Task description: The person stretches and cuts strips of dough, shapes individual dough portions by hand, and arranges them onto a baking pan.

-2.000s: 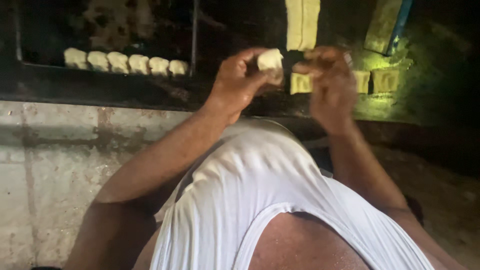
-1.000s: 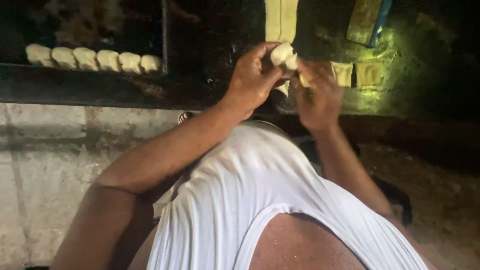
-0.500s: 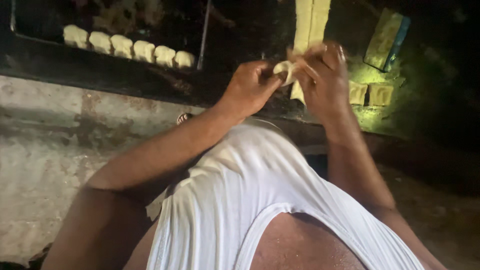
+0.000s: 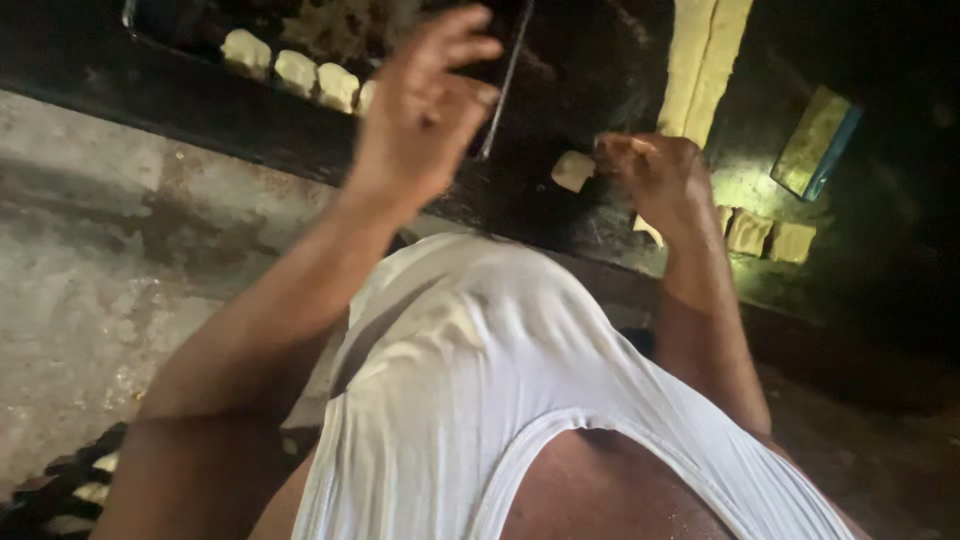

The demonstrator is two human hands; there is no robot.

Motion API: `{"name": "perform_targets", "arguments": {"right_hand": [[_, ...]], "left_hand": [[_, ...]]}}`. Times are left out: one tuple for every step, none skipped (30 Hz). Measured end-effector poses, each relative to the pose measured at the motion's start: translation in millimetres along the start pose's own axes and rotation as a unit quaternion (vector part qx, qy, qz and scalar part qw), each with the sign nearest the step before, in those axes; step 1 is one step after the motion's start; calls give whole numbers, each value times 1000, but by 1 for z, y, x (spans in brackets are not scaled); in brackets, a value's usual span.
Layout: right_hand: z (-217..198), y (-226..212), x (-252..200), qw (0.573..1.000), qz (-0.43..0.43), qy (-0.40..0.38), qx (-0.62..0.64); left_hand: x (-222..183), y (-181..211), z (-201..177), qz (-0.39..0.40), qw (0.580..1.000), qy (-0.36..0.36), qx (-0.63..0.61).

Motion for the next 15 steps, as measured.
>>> {"name": "perform_targets", "arguments": {"right_hand": [[2, -7, 0, 1000, 1, 0, -6], [7, -4, 3, 996, 52, -4, -76], [12, 0, 7, 984, 101, -9, -146], [19, 1, 8, 983, 99, -10, -151], [31, -1, 8, 993, 60, -37, -93], [41, -3, 11, 997, 22, -65, -34], [37, -1, 17, 997, 17, -68, -40], [31, -8, 20, 991, -28, -129, 34], [30, -23, 22, 973, -76, -190, 107], [21, -33, 24, 974, -72, -171, 129], [15, -47, 22, 973, -67, -158, 153], [14, -77, 20, 964, -122, -176, 158], [12, -106, 16, 953, -173, -190, 163], [19, -136, 17, 952, -216, -178, 126], [33, -166, 20, 948, -259, -164, 89]], "left_hand": [[1, -1, -23, -40, 998, 38, 34], [-2, -5, -44, -81, 992, 74, 68], [-6, -4, -58, -83, 991, 79, 66], [-9, 5, -72, -3, 995, 101, 12], [-14, 13, -87, 78, 989, 122, -41], [-21, 11, -101, 78, 988, 128, -40], [-30, 10, -117, 73, 986, 144, -30], [-38, 7, -130, 71, 985, 156, -24], [-45, 6, -142, 70, 983, 170, -15], [-51, 6, -156, 83, 977, 194, -27], [-60, 9, -173, 93, 971, 218, -33], [-68, 10, -186, 92, 969, 228, -23], [-74, 10, -195, 97, 964, 246, -13], [-80, 10, -203, 98, 961, 259, -6], [-85, 9, -208, 101, 958, 270, -1]]}}
Point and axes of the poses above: each hand's wrist, its own x-axis towards the middle knuckle, its own z-axis out of the palm, y = z × x, the point moved 7 cm from there along x, towards the middle knuckle, and after that the axes turned 13 degrees about z, right-handed, at the moved point
